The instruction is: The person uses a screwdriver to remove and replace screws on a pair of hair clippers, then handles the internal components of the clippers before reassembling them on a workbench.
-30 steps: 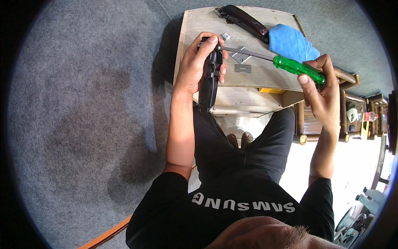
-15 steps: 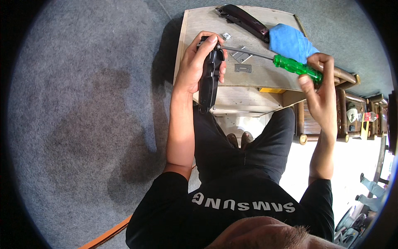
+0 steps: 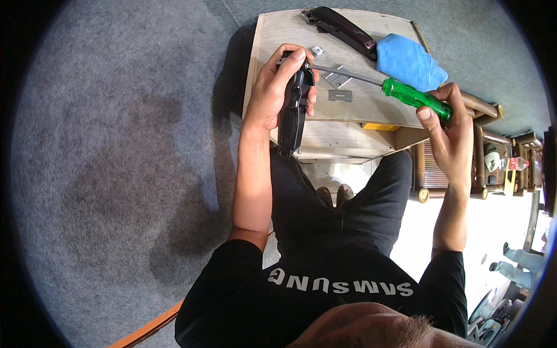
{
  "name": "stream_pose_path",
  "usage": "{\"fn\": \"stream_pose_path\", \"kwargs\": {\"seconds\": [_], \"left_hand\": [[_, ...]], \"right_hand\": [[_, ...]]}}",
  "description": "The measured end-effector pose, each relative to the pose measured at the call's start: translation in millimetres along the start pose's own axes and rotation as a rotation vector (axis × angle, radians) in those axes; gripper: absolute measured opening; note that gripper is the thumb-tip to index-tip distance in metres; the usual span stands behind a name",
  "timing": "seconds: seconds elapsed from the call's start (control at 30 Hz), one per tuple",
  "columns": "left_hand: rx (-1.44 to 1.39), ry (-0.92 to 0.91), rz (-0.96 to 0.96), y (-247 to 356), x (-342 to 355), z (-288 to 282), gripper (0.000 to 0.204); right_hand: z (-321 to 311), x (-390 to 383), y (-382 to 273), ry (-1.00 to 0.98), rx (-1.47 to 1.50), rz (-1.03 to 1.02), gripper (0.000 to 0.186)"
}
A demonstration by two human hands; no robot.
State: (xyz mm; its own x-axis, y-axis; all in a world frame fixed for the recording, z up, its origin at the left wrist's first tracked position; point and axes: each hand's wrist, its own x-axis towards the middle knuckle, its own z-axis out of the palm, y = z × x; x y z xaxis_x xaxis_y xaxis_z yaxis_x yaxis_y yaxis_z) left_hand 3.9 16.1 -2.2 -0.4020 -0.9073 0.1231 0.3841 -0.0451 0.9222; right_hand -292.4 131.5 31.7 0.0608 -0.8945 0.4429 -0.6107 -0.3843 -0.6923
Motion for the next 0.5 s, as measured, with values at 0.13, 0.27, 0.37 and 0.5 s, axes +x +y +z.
{"fn": "stream_pose_path", "kwargs": {"seconds": [0.13, 0.27, 0.37, 0.5], "left_hand": [[0.011, -0.008, 0.015, -1.0, 0.3, -0.3, 0.026], [0.079, 0.014, -0.001, 0.1, -0.7, 1.9, 0.03], [0.089, 0.012, 0.001, 0.7, -2.0, 1.1, 0.029], [0.027, 0.007, 0.001, -1.0, 0.7, 2.7, 0.024]], "right_hand": [[10.4, 2.6, -13.2, 0.083, 0.14, 0.158, 0.038], [3.5, 0.6, -3.1, 0.08, -0.069, -0.12, 0.041], [-0.2, -1.3, -6.4, -0.057, 0.053, 0.252, 0.038], [14.9, -1.5, -12.3, 0.199, 0.104, -0.023, 0.033]]}}
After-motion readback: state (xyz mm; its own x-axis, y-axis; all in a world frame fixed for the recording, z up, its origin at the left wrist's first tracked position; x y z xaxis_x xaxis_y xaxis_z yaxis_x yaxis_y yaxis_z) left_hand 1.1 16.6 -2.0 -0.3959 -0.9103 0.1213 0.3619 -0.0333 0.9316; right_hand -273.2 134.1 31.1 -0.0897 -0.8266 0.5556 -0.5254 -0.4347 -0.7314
